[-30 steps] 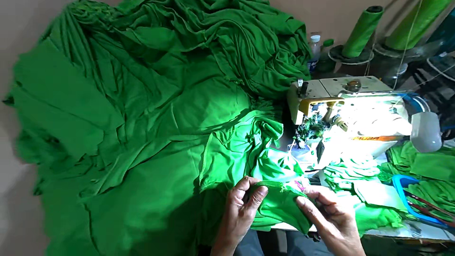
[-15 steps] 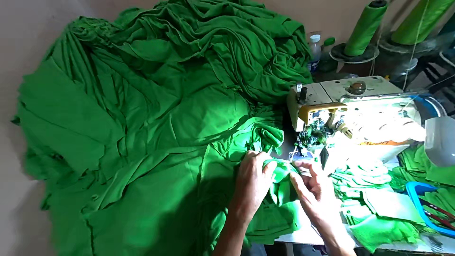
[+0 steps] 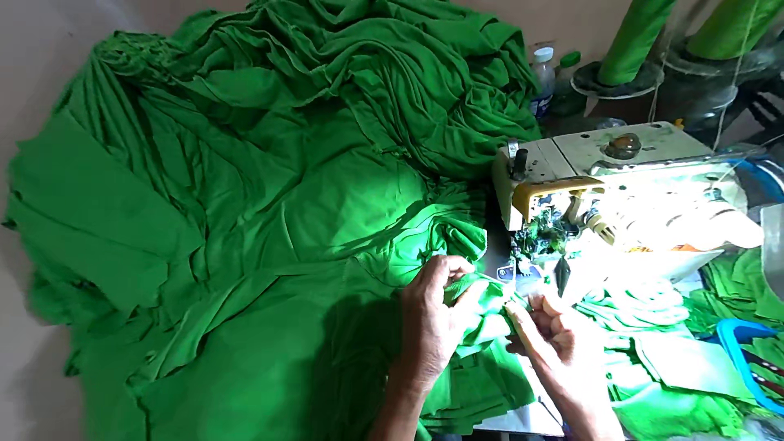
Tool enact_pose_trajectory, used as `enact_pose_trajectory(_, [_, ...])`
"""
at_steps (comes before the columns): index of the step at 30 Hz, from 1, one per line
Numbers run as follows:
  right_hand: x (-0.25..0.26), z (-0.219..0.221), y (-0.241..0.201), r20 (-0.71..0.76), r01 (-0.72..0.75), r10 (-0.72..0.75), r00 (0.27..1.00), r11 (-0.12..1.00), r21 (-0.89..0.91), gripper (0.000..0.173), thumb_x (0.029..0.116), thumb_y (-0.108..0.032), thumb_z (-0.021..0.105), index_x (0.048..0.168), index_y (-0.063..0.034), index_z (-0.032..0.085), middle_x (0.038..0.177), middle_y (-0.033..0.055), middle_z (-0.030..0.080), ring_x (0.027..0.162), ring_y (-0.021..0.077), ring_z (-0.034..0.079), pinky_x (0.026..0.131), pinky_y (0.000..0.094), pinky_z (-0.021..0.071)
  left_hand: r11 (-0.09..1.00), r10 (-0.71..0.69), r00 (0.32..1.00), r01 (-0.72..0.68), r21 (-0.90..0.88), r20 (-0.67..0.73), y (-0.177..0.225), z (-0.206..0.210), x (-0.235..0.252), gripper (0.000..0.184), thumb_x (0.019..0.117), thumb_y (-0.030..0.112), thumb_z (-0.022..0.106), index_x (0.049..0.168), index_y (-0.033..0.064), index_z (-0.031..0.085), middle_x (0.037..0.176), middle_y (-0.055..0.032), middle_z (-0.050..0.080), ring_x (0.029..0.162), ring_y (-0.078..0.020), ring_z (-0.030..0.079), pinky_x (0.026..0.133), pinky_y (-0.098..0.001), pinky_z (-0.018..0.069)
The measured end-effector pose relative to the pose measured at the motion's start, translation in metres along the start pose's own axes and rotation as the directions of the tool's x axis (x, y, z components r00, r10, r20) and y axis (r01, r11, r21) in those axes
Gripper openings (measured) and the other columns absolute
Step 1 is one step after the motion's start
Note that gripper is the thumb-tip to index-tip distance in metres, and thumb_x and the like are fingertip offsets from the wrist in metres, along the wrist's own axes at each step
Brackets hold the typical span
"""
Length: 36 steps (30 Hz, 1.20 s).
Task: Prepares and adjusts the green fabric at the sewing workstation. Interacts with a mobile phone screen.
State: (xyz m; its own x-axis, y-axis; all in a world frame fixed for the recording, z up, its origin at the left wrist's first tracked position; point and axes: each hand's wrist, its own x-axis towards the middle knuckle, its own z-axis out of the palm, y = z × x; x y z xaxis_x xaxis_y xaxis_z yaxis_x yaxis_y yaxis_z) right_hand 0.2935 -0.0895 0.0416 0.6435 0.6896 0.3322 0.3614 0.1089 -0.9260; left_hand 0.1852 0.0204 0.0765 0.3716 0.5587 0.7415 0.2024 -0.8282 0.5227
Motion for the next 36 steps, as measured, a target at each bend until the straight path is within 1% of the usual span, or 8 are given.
enact_pose_trajectory(5, [-0.016, -0.022, 0.02, 0.022, -0.043, 0.042, 0.999, 0.997, 0.058, 0.018, 0.0963, -0.021, 0.061, 0.081, -0.0129, 0.065, 0.057, -0.0154, 0.051, 0.047, -0.0094, 0.044, 0.044, 0.0103, 0.0375, 0.971, -0.208, 0.91, 0.236, -0.035, 0.36, 0.003, 0.012, 0.023, 0.029, 0.0853, 0.004, 0.075, 0.112, 0.0003, 0.065, 0.09, -0.008, 0.069, 0.077, -0.0123, 0.066, 0.071, -0.0293, 0.0549])
enact_pose_trajectory(11, [-0.025, -0.031, 0.013, 0.05, -0.166, 0.159, 0.986, 0.915, 0.367, 0.02, 0.0952, -0.003, 0.053, 0.085, -0.0179, 0.063, 0.058, -0.0198, 0.053, 0.046, -0.0108, 0.044, 0.043, 0.0082, 0.0374, 0.899, -0.419, 0.68, 0.404, 0.17, 0.601, 0.019, 0.029, 0.059, 0.015, 0.0891, 0.001, 0.072, 0.1, -0.0001, 0.062, 0.081, -0.0093, 0.059, 0.073, -0.0189, 0.058, 0.067, -0.0367, 0.0488])
enact_pose_trajectory(15, [-0.001, -0.021, 0.016, -0.055, -0.22, 0.253, 0.966, 0.913, 0.345, 0.021, 0.0907, -0.006, 0.054, 0.076, -0.021, 0.058, 0.053, -0.0203, 0.048, 0.043, -0.0106, 0.041, 0.041, 0.0082, 0.035, 0.88, -0.472, 0.709, 0.41, 0.238, 0.524, 0.016, 0.045, 0.069, 0.023, 0.0859, 0.004, 0.078, 0.104, 0.0005, 0.063, 0.09, -0.012, 0.065, 0.08, -0.0221, 0.062, 0.071, -0.0401, 0.0511])
enact_pose_trajectory(22, [0.013, -0.019, 0.021, -0.101, -0.002, 0.011, 0.995, 0.996, 0.086, 0.026, 0.0962, -0.018, 0.062, 0.071, -0.0136, 0.059, 0.056, -0.0172, 0.045, 0.047, -0.0118, 0.04, 0.045, 0.0081, 0.0342, 0.935, -0.34, 0.794, 0.342, 0.093, 0.504, -0.015, 0.041, 0.069, 0.029, 0.0872, 0.004, 0.077, 0.111, -0.0014, 0.063, 0.099, -0.0172, 0.07, 0.088, -0.028, 0.069, 0.078, -0.0475, 0.0559])
enact_pose_trajectory(25, [0.02, -0.028, 0.015, -0.041, -0.083, 0.085, 0.996, 0.995, 0.046, 0.027, 0.0957, -0.016, 0.064, 0.07, -0.0121, 0.057, 0.055, -0.0147, 0.044, 0.048, -0.0091, 0.041, 0.046, 0.0112, 0.0354, 0.856, -0.43, 0.745, 0.515, -0.031, 0.511, -0.005, 0.024, 0.066, 0.024, 0.0962, 0.011, 0.07, 0.114, 0.0009, 0.058, 0.096, -0.0121, 0.065, 0.079, -0.017, 0.061, 0.069, -0.0351, 0.0523])
enact_pose_trajectory(29, [0.03, -0.039, 0.012, 0.097, -0.148, 0.148, 0.984, 0.989, -0.005, 0.032, 0.0967, -0.012, 0.062, 0.066, -0.0124, 0.053, 0.054, -0.012, 0.044, 0.046, -0.0056, 0.041, 0.046, 0.0144, 0.0357, 0.488, -0.488, 0.648, 0.758, -0.433, 0.585, 0.029, -0.005, 0.055, 0.015, 0.1009, -0.001, 0.055, 0.108, 0.012, 0.051, 0.088, 0.0039, 0.06, 0.066, -0.0005, 0.054, 0.058, -0.0161, 0.0452])
enact_pose_trajectory(32, [0.039, -0.045, 0.004, 0.184, -0.208, 0.216, 0.959, 0.976, -0.06, 0.03, 0.0976, -0.009, 0.06, 0.068, -0.0099, 0.054, 0.055, -0.01, 0.049, 0.046, -0.0047, 0.043, 0.046, 0.0146, 0.0379, 0.527, -0.33, 0.807, 0.588, -0.614, 0.49, 0.025, 0.001, 0.039, 0.027, 0.0901, -0.014, 0.048, 0.09, 0.0084, 0.062, 0.102, 0.0004, 0.071, 0.093, -0.0059, 0.065, 0.081, -0.024, 0.0541])
enact_pose_trajectory(36, [0.053, -0.054, -0.012, 0.299, -0.21, 0.314, 0.901, 0.919, -0.334, 0.029, 0.1037, -0.017, 0.058, 0.079, -0.0021, 0.06, 0.064, -0.0017, 0.054, 0.054, 0.0026, 0.049, 0.054, 0.0209, 0.0429, 0.999, 0.031, 0.965, -0.021, -0.042, 0.262, 0.002, 0.023, 0.031, 0.023, 0.0892, -0.016, 0.055, 0.099, -0.0072, 0.074, 0.114, -0.0202, 0.071, 0.11, -0.0298, 0.068, 0.097, -0.0414, 0.0542])
